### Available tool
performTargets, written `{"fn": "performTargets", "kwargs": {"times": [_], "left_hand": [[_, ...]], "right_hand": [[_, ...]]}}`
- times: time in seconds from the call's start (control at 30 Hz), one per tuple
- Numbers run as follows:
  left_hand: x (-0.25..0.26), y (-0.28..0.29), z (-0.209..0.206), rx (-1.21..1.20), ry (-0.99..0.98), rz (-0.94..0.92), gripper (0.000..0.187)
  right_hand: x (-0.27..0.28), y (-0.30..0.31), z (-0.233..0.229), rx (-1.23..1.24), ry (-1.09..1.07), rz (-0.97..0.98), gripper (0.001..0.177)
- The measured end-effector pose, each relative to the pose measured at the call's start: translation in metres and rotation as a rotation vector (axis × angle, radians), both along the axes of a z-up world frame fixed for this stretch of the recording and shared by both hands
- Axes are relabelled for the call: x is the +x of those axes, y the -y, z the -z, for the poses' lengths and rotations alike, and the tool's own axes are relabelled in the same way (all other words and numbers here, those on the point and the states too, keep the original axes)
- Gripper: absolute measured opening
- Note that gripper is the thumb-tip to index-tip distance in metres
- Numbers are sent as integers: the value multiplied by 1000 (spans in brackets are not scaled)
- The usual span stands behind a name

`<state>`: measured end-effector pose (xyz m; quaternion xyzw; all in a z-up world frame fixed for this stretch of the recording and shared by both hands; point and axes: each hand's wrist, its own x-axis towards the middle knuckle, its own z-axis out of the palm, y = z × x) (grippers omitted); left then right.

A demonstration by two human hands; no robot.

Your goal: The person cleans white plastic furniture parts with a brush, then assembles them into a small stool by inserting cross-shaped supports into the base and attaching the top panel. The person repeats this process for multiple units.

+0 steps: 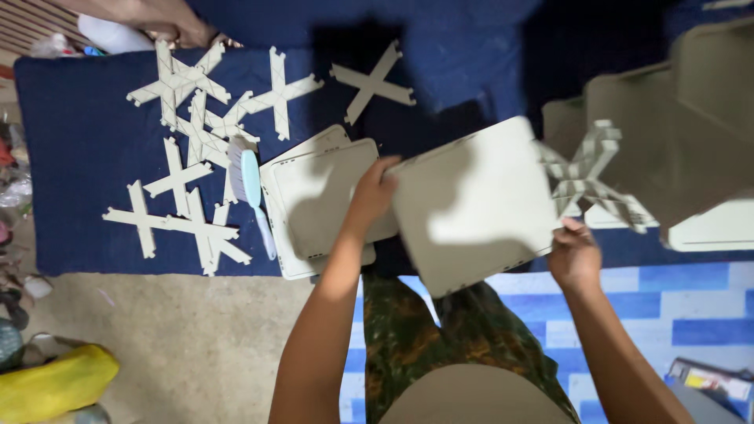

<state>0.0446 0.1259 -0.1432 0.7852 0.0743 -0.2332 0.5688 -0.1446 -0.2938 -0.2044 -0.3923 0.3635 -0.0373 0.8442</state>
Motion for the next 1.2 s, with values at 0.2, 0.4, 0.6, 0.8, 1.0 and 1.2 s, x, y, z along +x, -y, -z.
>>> {"fn": "performTargets", "kwargs": {"times": [0.2, 0.4, 0.6, 0.8, 1.0, 1.2], "left_hand": [[125, -22, 113, 295, 439, -62, 34], [178, -70, 199, 845, 530, 164, 43], [166, -45, 156, 975, 340, 23, 52], [184, -35, 139, 1013, 293, -17, 40], [171, -60, 161, 929, 762, 87, 25], [143, -67, 91, 788, 677, -36, 33]], "right_hand": [[-19, -37, -55, -65, -276, -66, 35], [-99, -55, -46, -51, -487, -130, 57], [-194, -85, -26, -149, -748, -281, 53], [-201, -120, -20, -258, -862, -570, 44], [-196, -141, -17, -370, -852, -747, 42], [-170, -148, -22, -437, -824, -813, 42]]}}
